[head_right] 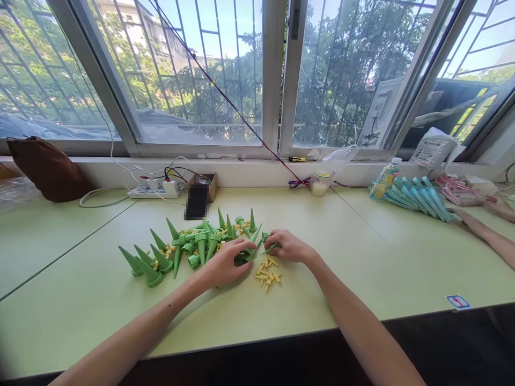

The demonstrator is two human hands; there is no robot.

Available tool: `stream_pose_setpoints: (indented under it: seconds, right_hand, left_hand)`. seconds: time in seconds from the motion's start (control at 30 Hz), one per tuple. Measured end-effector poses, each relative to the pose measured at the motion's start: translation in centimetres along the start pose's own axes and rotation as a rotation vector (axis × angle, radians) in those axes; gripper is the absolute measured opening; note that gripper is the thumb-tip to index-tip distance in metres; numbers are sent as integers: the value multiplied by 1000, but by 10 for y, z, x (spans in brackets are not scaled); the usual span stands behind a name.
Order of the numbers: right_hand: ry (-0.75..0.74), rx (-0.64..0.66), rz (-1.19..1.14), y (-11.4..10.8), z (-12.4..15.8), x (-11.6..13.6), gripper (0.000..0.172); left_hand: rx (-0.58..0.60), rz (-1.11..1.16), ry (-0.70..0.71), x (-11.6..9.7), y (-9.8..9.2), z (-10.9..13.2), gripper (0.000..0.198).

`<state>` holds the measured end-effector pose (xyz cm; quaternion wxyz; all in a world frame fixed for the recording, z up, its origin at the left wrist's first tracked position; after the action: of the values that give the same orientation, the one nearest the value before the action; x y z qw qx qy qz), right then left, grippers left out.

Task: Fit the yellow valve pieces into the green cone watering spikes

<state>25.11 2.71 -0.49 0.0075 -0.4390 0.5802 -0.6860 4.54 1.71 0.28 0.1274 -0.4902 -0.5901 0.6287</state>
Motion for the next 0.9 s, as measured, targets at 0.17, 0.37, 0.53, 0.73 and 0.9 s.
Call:
stream_pose_setpoints:
  seconds: [0.17, 0.37, 0.53, 0.73, 0.9]
  right_hand:
    - [-63, -57, 23, 10, -7, 0, 19]
    - [-84, -147, 91, 16, -13, 0, 19]
    - [-85, -273, 62, 4, -8, 2, 22]
    - [-26, -402, -3, -11, 0, 3, 14]
    - [42, -325, 21, -9, 1, 1, 24]
  left_hand:
    - [-53, 9, -14, 4, -1, -1, 33]
    - [-101, 31, -2, 9, -1, -1, 33]
    - [-115, 16, -16, 5, -4, -2, 29]
    - [-219, 99, 10, -3, -11, -2, 24]
    - [-288, 364, -31, 0, -15, -2, 25]
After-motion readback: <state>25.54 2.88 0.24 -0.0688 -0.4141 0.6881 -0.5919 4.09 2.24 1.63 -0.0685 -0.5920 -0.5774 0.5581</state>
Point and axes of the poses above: each hand's wrist, its own z-axis away from the middle knuckle, its own y-axis out of the palm, x = y × z, the point moved 3 cm from there along -z, towards the middle knuckle, and after that the axes turned 11 degrees about x, right-handed, at the moved point
